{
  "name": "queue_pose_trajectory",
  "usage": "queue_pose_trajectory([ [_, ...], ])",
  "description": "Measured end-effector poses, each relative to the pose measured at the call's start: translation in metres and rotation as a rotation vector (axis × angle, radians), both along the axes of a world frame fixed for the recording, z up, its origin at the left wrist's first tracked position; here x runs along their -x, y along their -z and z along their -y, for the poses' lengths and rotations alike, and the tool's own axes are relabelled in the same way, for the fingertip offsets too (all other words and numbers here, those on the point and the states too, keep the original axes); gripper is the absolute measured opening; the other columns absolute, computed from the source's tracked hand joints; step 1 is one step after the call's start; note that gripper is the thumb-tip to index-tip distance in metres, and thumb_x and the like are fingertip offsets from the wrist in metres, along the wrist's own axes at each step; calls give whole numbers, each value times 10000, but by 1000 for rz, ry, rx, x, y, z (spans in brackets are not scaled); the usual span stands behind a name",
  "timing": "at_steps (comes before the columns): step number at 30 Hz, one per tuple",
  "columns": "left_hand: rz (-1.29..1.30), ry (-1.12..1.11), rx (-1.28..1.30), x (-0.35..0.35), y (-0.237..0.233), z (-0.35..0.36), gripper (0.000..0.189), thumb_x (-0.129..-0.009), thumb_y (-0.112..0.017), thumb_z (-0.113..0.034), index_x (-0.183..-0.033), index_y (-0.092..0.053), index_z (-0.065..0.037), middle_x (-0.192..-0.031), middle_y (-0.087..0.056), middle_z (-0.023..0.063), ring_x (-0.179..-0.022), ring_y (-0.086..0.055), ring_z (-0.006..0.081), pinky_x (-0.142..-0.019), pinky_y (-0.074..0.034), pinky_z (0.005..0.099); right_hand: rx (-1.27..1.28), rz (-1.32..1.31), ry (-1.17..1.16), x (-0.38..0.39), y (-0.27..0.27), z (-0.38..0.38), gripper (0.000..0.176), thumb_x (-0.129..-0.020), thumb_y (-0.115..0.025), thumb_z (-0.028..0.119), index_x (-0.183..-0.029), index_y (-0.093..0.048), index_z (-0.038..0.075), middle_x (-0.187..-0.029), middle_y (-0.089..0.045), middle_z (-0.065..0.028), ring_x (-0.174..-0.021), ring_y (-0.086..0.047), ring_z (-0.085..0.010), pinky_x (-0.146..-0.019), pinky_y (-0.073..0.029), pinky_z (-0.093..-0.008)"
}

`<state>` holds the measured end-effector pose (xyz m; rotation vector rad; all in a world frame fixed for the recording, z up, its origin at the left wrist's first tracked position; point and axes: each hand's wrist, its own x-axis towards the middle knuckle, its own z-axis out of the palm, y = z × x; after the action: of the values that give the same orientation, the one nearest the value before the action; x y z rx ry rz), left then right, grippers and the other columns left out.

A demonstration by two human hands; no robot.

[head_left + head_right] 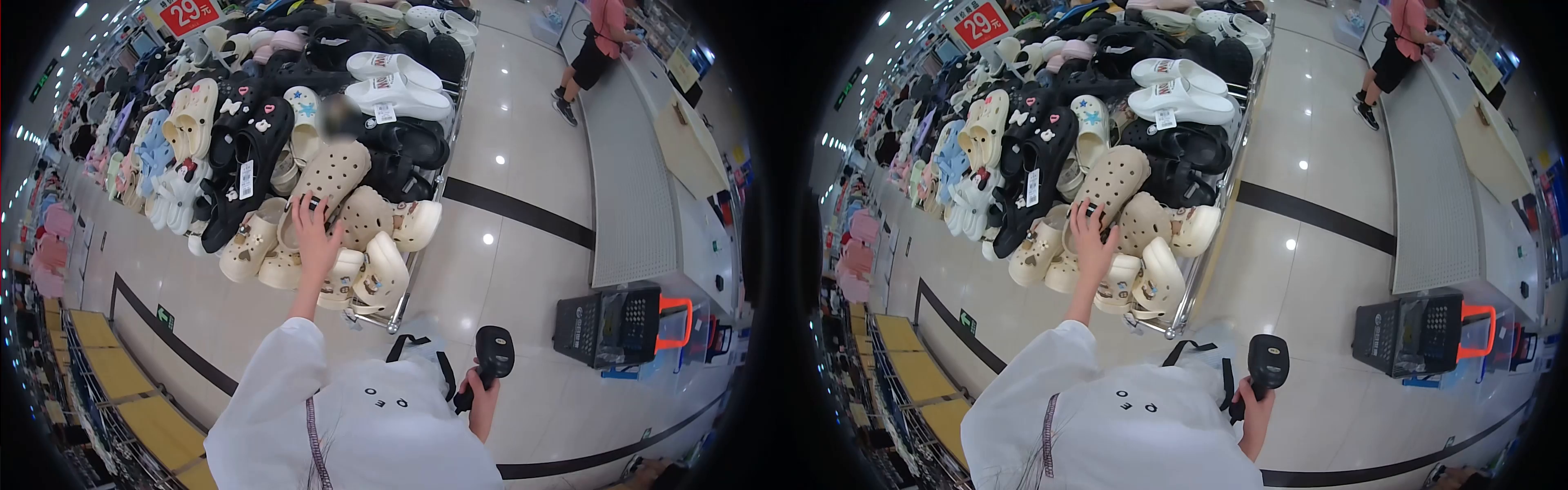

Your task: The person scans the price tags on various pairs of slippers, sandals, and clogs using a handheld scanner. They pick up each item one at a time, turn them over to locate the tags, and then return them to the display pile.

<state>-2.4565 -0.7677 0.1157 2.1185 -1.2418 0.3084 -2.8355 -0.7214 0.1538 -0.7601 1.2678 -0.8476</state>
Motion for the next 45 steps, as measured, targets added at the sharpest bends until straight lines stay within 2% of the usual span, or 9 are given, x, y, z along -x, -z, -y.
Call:
queue_pose_trajectory([
  [9,3,-81,38,5,-6,3,392,-731,-615,-157,-1093,-511,-51,-1256,-416,127,-1242,-275,347,-1001,-259,450,-75,-127,-280,38,4,63,267,-739,-611,83,-969,-527,-21,-684,-524,-48,-516,-492,-126,-513,-392,-251],
  [15,-77,-495,453,20,-31,65,129,-809,-540,-95,-906,-561,-13,-944,-551,100,-930,-497,262,-830,-367,375,-8,-140,-420,31,-1,160,250,-744,-601,58,-969,-523,-17,-698,-532,-61,-534,-517,-145,-510,-397,-252],
  [17,-537,-326,538,20,-42,107,179,-812,-550,-114,-953,-545,-4,-941,-546,110,-881,-525,238,-794,-404,344,7,-150,-462,23,-7,199,301,-748,-592,62,-1028,-518,-19,-714,-524,-57,-533,-515,-140,-506,-395,-249],
  [22,-712,-163,583,-11,-19,215,307,-831,-559,-141,-1099,-492,-8,-982,-551,95,-859,-556,169,-761,-443,275,65,-206,-513,-2,-29,287,205,-754,-593,68,-929,-508,3,-634,-506,-39,-514,-496,-121,-495,-379,-244],
  [27,-511,-498,59,-47,9,267,466,-764,-610,-252,-1124,-466,8,-1086,-502,188,-887,-571,309,-758,-460,369,105,-150,-447,-19,-34,341,165,-768,-593,70,-893,-507,4,-632,-500,-39,-508,-493,-120,-491,-383,-243],
  [28,-554,-524,70,-53,12,271,459,-750,-614,-264,-1112,-482,-16,-1002,-567,155,-854,-587,306,-741,-465,388,138,-152,-489,-17,-23,352,354,-759,-570,122,-1066,-471,-26,-646,-479,-43,-490,-481,-128,-474,-367,-243],
  [31,-730,-546,96,-61,14,273,430,-732,-628,-241,-1088,-507,-34,-857,-625,111,-801,-607,284,-716,-473,380,106,-106,-528,-27,-8,377,361,-760,-573,131,-1067,-468,-27,-648,-479,-49,-495,-486,-135,-477,-367,-245],
  [40,-1138,-434,234,-7,-5,270,277,-696,-689,-172,-898,-617,2,-683,-631,52,-522,-559,98,-430,-440,247,68,-74,-1117,-101,5,488,348,-746,-611,80,-1066,-510,-14,-697,-516,-51,-527,-506,-130,-508,-397,-250],
  [45,-1270,-567,393,40,-4,301,195,-757,-660,-132,-873,-551,-19,-634,-578,-1,-489,-467,45,-415,-378,196,44,-23,-1429,-176,-20,553,224,-738,-669,130,-852,-521,7,-600,-524,-30,-498,-497,-94,-481,-389,-236],
])
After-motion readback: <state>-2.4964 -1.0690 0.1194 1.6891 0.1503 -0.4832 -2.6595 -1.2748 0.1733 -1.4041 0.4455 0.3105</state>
